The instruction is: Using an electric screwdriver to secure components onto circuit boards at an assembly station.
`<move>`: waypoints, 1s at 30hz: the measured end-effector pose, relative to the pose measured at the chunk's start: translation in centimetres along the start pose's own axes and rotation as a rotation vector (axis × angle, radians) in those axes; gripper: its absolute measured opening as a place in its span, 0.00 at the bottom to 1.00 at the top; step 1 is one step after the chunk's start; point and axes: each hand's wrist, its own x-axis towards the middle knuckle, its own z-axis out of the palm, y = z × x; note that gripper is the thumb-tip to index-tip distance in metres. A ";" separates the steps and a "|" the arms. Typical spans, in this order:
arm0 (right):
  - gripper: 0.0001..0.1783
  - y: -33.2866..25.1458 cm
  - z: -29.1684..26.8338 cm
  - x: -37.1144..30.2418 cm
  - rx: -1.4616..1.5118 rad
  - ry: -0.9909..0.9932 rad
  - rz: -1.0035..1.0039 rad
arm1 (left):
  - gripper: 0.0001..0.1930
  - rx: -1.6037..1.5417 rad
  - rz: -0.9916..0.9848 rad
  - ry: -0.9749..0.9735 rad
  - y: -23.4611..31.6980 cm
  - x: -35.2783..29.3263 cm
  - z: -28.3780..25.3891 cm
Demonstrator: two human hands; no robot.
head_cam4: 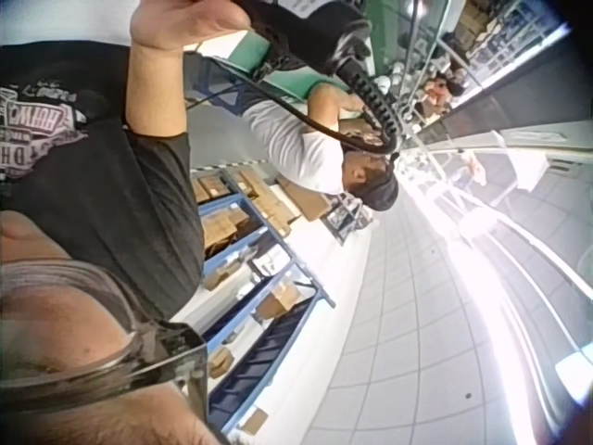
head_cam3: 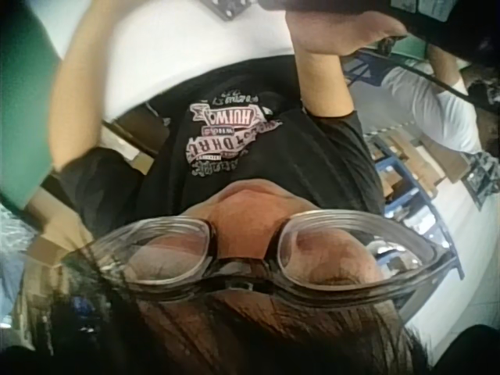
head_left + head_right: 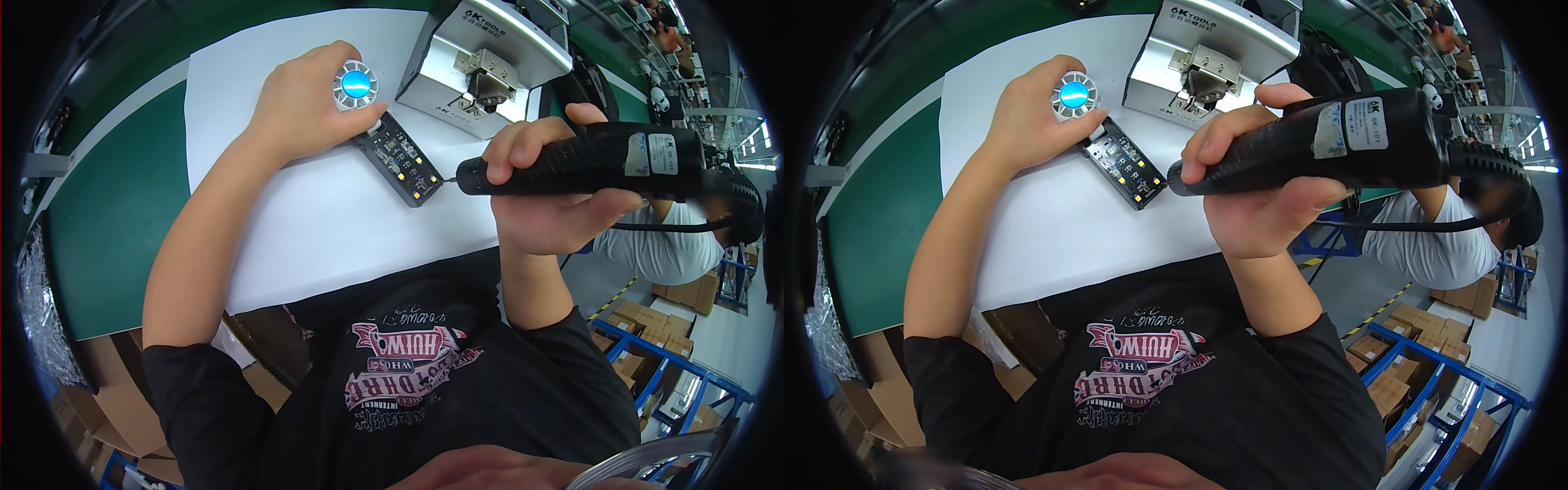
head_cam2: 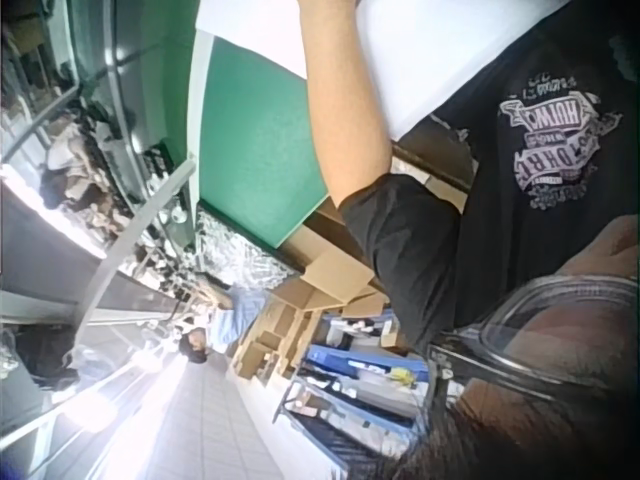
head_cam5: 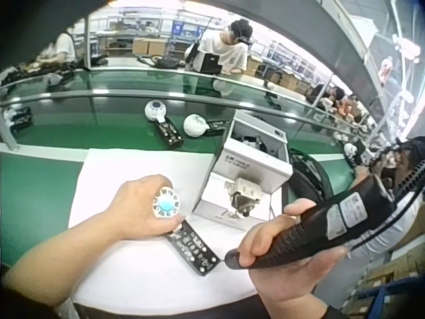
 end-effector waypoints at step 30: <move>0.46 -1.4 1.0 3.9 -0.303 0.109 -0.266 | 0.28 0.010 -0.056 -0.002 0.7 0.5 -0.3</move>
